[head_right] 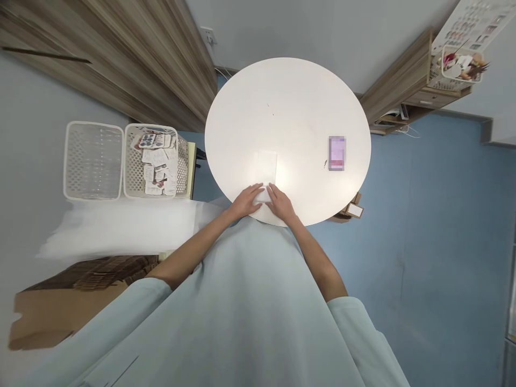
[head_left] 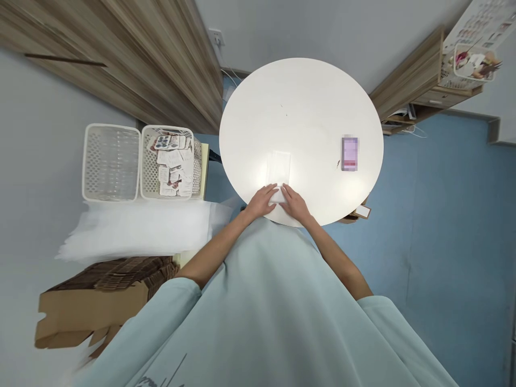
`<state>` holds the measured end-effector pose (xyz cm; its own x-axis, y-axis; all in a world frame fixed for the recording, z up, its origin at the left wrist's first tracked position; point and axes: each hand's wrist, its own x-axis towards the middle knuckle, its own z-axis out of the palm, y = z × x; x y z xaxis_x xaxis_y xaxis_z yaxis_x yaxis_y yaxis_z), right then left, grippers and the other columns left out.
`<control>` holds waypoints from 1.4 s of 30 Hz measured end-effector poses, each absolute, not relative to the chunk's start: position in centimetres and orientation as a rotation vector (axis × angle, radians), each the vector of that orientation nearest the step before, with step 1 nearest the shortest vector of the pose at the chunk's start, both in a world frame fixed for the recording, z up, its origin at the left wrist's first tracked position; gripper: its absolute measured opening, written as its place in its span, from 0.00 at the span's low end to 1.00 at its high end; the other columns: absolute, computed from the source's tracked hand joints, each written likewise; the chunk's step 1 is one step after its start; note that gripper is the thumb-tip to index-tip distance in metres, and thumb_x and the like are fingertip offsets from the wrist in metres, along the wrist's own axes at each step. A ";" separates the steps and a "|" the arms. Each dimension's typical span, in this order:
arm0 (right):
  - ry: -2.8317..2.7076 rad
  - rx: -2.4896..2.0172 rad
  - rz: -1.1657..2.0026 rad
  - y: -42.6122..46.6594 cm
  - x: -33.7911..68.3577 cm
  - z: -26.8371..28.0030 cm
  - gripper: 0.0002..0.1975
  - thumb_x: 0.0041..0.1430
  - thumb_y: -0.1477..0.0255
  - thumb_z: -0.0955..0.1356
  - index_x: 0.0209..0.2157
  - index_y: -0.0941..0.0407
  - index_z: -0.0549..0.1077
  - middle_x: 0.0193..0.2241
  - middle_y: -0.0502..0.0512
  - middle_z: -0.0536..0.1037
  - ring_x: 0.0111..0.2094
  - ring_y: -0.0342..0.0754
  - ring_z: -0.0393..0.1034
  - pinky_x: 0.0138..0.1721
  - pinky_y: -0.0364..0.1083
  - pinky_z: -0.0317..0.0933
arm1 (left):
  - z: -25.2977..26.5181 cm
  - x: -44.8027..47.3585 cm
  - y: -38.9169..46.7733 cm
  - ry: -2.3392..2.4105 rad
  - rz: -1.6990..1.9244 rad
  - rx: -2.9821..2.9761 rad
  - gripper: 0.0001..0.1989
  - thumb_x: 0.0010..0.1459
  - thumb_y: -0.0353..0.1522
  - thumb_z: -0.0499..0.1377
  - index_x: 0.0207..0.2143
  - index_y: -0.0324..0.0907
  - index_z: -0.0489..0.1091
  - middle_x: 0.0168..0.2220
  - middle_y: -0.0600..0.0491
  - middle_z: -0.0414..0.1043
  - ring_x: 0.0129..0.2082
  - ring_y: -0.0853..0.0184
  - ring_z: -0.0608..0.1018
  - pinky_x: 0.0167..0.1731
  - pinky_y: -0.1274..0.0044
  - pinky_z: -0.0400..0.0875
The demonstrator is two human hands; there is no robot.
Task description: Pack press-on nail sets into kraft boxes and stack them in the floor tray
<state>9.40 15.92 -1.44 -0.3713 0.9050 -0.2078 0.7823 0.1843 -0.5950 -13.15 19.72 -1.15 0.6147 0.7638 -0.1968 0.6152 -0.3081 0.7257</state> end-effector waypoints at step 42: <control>-2.158 -1.790 0.942 22.0 8.5 -0.9 0.27 0.69 0.74 0.64 0.68 0.58 0.66 0.65 0.69 0.69 0.59 0.60 0.73 0.56 0.58 0.74 | -1.2 -11.5 26.0 1.162 0.102 2.068 0.35 0.63 0.28 0.53 0.72 0.31 0.61 0.74 0.36 0.61 0.75 0.51 0.64 0.77 0.57 0.51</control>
